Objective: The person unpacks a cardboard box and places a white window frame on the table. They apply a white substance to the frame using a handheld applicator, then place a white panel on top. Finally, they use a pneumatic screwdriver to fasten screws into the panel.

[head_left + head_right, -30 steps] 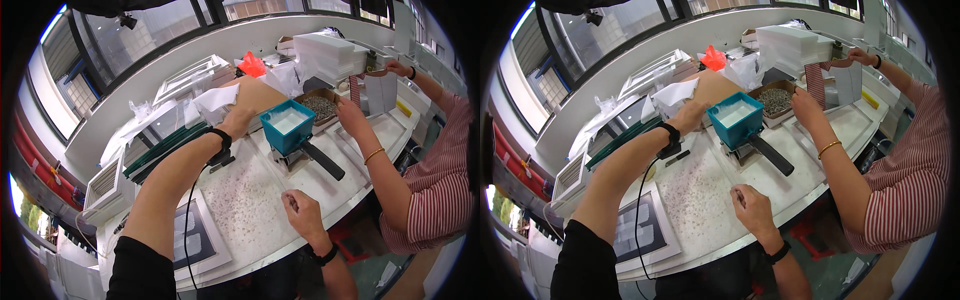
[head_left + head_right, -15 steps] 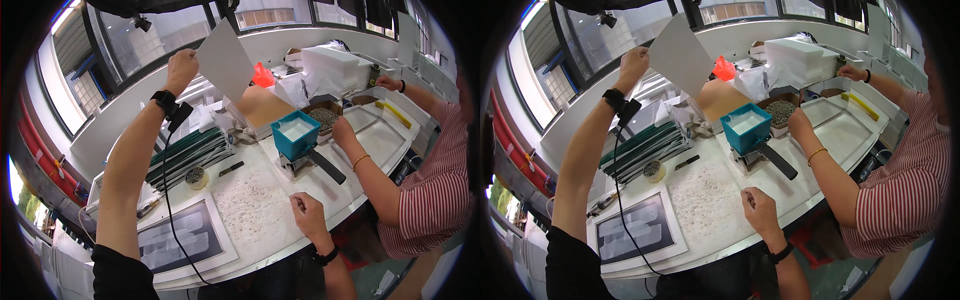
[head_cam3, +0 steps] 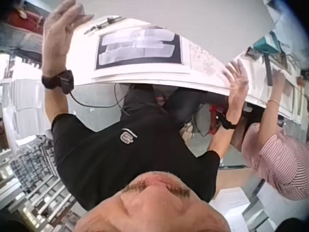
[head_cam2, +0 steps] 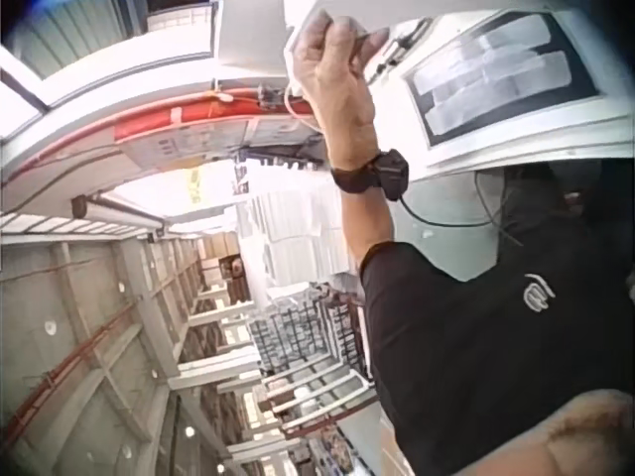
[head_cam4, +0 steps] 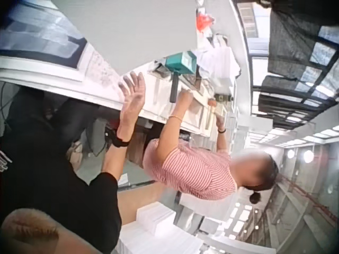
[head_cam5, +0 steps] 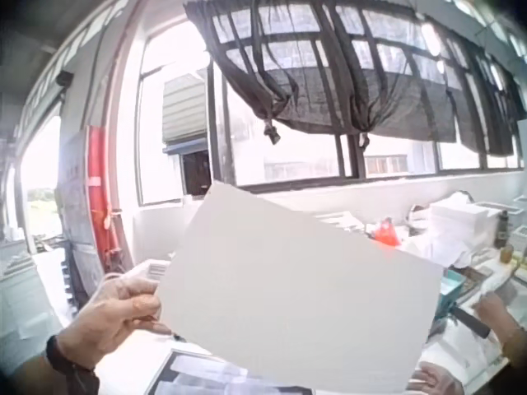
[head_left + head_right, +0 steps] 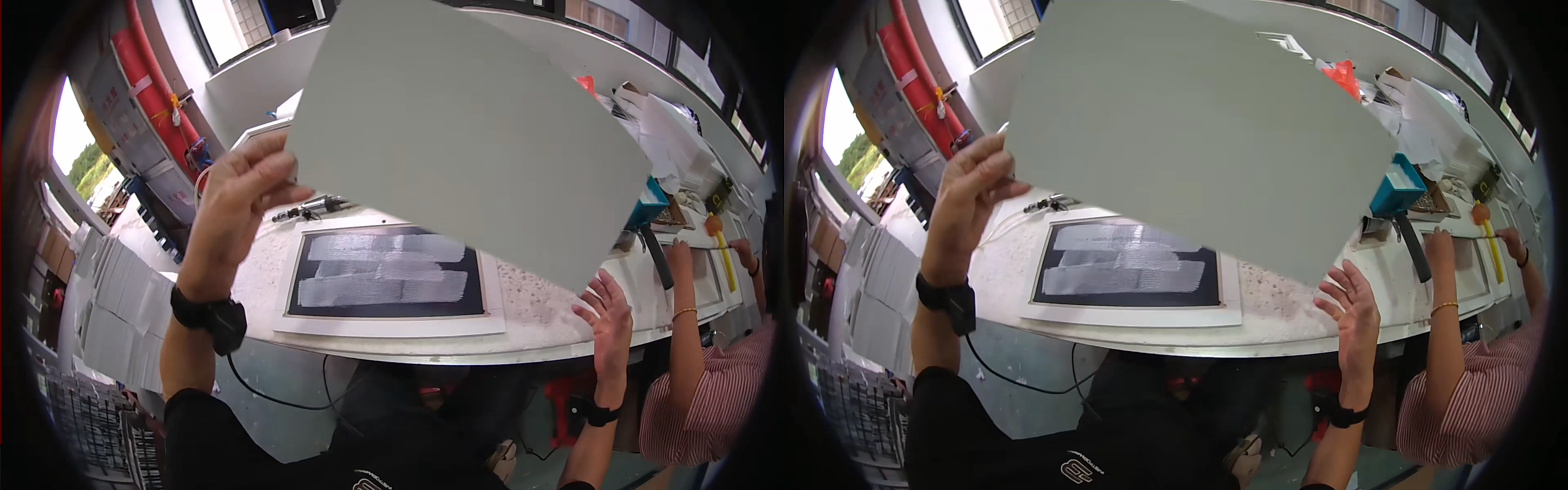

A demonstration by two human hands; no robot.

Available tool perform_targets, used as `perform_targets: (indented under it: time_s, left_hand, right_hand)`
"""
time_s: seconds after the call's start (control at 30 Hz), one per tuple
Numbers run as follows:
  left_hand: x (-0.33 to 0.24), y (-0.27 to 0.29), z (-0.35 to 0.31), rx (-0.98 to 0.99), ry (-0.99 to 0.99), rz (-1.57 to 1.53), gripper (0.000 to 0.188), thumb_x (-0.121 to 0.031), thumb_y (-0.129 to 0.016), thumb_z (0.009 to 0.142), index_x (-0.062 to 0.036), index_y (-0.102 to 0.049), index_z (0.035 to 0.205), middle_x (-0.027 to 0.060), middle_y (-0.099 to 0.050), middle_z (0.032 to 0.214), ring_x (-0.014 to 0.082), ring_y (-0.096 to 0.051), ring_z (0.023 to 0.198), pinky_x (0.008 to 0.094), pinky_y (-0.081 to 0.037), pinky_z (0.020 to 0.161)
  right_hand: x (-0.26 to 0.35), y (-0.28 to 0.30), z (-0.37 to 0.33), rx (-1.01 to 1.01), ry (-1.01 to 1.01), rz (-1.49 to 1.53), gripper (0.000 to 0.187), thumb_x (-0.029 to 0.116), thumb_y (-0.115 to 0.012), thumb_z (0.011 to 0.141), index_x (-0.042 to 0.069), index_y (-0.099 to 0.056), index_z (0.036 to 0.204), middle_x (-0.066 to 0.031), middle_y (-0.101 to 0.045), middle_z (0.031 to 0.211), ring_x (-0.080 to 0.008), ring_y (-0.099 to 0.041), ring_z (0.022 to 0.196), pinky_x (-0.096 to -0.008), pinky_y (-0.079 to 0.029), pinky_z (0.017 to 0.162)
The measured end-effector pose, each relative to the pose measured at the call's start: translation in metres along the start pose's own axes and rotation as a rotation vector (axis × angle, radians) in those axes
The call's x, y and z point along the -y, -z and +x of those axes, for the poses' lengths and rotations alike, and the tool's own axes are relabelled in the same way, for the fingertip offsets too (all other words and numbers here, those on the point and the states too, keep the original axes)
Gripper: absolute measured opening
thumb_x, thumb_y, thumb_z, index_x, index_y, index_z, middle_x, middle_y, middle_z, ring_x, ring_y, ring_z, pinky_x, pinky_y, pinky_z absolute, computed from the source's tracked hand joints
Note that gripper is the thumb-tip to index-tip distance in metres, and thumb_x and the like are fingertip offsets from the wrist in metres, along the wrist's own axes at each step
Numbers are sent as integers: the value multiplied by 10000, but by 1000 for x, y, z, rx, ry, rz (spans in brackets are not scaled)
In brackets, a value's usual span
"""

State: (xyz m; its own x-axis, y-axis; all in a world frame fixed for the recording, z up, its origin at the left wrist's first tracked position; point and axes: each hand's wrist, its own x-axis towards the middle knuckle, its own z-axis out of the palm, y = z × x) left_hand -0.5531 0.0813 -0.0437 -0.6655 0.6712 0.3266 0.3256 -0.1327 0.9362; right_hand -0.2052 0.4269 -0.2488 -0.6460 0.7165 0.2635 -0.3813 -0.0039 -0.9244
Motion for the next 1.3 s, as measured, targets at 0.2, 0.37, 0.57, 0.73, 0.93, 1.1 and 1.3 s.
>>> perform_targets:
  time_s: [0.2,0.37,0.57,0.73,0.93,1.1,1.3]
  left_hand:
    - [78,2,-148,-114,449,-267,380,-122,-630,1031,90,-601,1345,133,-717,1140,189,-731,1049,355,-640,935]
    - [111,10,-187,105,562,-130,402,-236,-591,1097,56,-594,1373,101,-707,1151,156,-682,1065,314,-562,951]
    - [133,10,-187,-7,350,101,498,-394,-462,1146,25,-573,1393,50,-693,1154,129,-622,1040,293,-507,925]
    - [140,10,-178,-140,448,-307,468,-400,-446,1149,-5,-604,1345,32,-692,1134,91,-624,1006,260,-509,887]
    - [150,31,-151,-267,468,-624,434,-394,-465,1144,-12,-632,1261,19,-687,1099,65,-622,961,237,-512,851]
    - [153,77,-120,-185,368,-288,454,-405,-465,1144,-1,-638,1255,24,-688,1053,74,-630,939,248,-516,830]
    - [175,107,-115,-432,138,241,337,-286,-522,1131,5,-613,1276,101,-726,1075,179,-695,1010,316,-538,949]
  right_hand:
    - [9,-35,-74,36,-175,115,670,446,-530,1108,-66,-396,1520,-149,-597,1392,-199,-615,1210,-348,-522,995]
    - [-14,-54,-102,-278,-172,-149,463,315,-508,1135,-68,-536,1392,-110,-652,1256,-164,-604,1129,-300,-480,972]
    - [-6,-69,-96,-142,-182,-349,446,344,-485,1138,-66,-593,1278,-93,-673,1144,-146,-612,1015,-277,-483,916]
    - [0,-99,-68,-121,-348,-263,461,383,-464,1138,-46,-612,1223,-93,-674,1105,-153,-639,962,-280,-518,853]
    - [-5,-172,-37,-78,-440,-72,461,379,-452,1139,-45,-599,1242,-80,-683,1098,-151,-662,953,-284,-538,836]
    - [-11,-139,7,-82,-214,-452,480,264,-501,1128,-74,-492,1468,-131,-624,1355,-186,-598,1229,-290,-462,1054]
    - [-4,-172,78,185,-140,-533,593,195,-553,1098,-30,-362,1612,-168,-497,1562,-197,-485,1406,-308,-328,1200]
